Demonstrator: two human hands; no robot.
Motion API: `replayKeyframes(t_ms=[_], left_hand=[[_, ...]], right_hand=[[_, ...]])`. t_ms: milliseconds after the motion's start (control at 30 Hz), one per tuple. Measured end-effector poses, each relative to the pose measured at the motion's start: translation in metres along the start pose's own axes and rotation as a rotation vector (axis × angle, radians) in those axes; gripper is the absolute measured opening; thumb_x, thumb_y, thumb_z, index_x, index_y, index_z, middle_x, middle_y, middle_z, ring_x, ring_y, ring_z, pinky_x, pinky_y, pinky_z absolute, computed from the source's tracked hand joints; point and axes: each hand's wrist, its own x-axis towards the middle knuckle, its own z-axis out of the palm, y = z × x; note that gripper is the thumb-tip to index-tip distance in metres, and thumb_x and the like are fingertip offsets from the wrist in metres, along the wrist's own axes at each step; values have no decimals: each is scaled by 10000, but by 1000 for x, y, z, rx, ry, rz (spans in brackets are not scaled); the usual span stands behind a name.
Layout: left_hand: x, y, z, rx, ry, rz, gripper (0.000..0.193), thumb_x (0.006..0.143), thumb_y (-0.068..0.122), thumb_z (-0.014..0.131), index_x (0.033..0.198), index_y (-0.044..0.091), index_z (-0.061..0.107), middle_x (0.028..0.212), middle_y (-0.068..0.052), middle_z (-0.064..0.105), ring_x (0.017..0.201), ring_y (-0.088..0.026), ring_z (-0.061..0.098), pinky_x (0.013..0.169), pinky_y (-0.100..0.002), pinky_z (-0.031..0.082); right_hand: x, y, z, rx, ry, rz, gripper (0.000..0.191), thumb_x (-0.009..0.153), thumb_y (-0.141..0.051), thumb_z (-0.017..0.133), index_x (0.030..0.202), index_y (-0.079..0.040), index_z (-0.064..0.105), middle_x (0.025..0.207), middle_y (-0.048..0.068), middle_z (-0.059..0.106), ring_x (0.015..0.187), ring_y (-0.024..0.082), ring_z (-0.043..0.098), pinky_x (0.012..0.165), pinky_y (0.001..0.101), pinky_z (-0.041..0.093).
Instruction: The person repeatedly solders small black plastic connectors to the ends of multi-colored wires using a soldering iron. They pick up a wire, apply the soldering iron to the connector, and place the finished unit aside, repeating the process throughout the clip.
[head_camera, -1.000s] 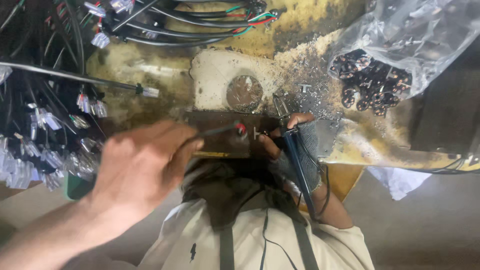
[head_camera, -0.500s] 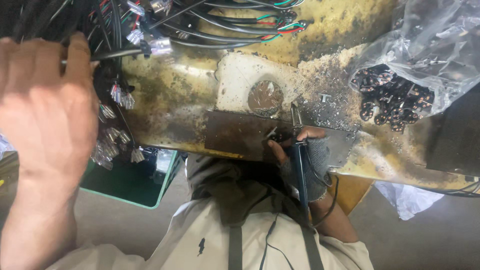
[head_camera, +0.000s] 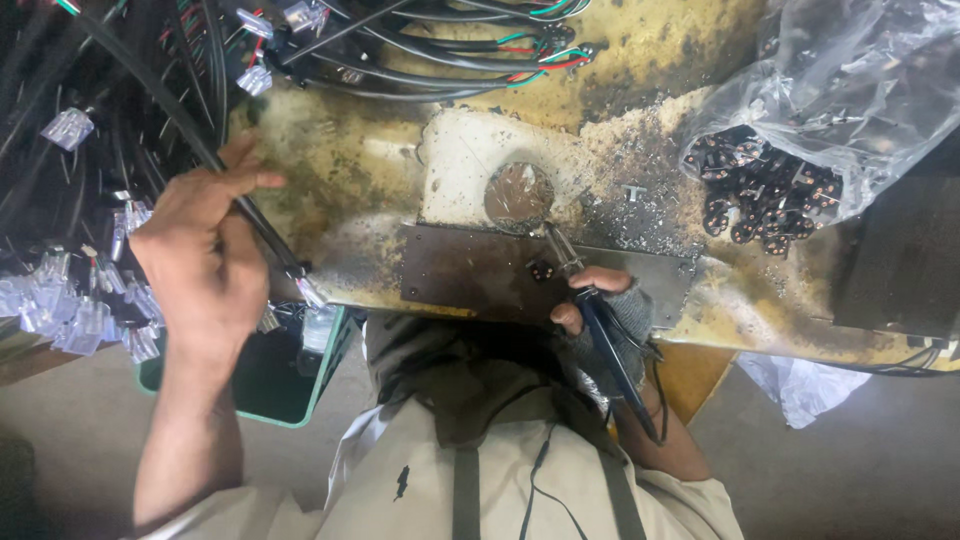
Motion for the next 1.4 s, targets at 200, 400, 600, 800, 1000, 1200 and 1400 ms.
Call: replayKeyframes(t_ms=[200, 400, 600, 800, 1000, 1200, 1400], left_hand=[[-40, 32, 62, -679, 459, -213, 194, 916, 126, 466, 826, 23, 604, 726, -48, 608, 551, -33, 576, 535, -239, 436], [-46, 93, 92, -338, -865, 22, 379, 1027, 299, 606, 1253, 19, 488, 734, -192, 690, 566, -360, 645, 494, -479, 485], [-37, 105, 98, -335, -870, -220, 318, 1023, 279, 608, 1236, 48, 558, 691, -212, 671, 661, -427, 666, 574, -515, 466], [-34, 101, 111, -512, -699, -362, 191, 947, 218, 681, 995, 43, 740, 756, -164, 703, 649, -329, 719, 582, -398, 526], [-37, 104, 131, -576, -392, -167, 135, 980, 147, 702, 1011, 17, 718, 920, -145, 730, 783, -311, 733, 659, -360, 559], [-45, 85, 129, -158, -356, 420, 161, 902, 58, 785, 1049, -5, 771, 852, -127, 722, 692, -247, 692, 606, -365, 556], [-56, 93, 138, -426, -99, -65, 129, 943, 40, 782, 1057, 16, 726, 924, -107, 739, 738, -205, 735, 653, -310, 581]], right_hand=[[-3, 11, 5, 456, -86, 108, 325, 996, -107, 750, 1198, -84, 496, 866, 83, 664, 799, 148, 708, 729, 282, 571], [3, 6, -8, 722, 84, 188, 370, 989, -61, 683, 1144, -150, 359, 1191, 216, 738, 689, 176, 729, 565, 258, 587], [-3, -5, 6, 134, -161, 276, 426, 889, 18, 810, 1111, -111, 470, 918, 209, 772, 602, 188, 648, 549, 289, 531], [1, -9, 1, 5, -98, 318, 203, 974, 4, 748, 1089, -151, 682, 943, 100, 774, 633, 113, 605, 589, 247, 500], [13, -12, -2, 252, -35, 296, 503, 949, -27, 778, 1177, -89, 334, 921, 66, 757, 735, 90, 602, 749, 240, 470], [22, -23, -5, 596, -87, 354, 578, 878, -72, 777, 1223, -120, 315, 909, 24, 706, 852, 126, 676, 799, 246, 524], [25, -24, -3, -284, -122, -88, 282, 744, -130, 848, 941, -187, 655, 914, 64, 615, 934, 227, 496, 913, 311, 372]])
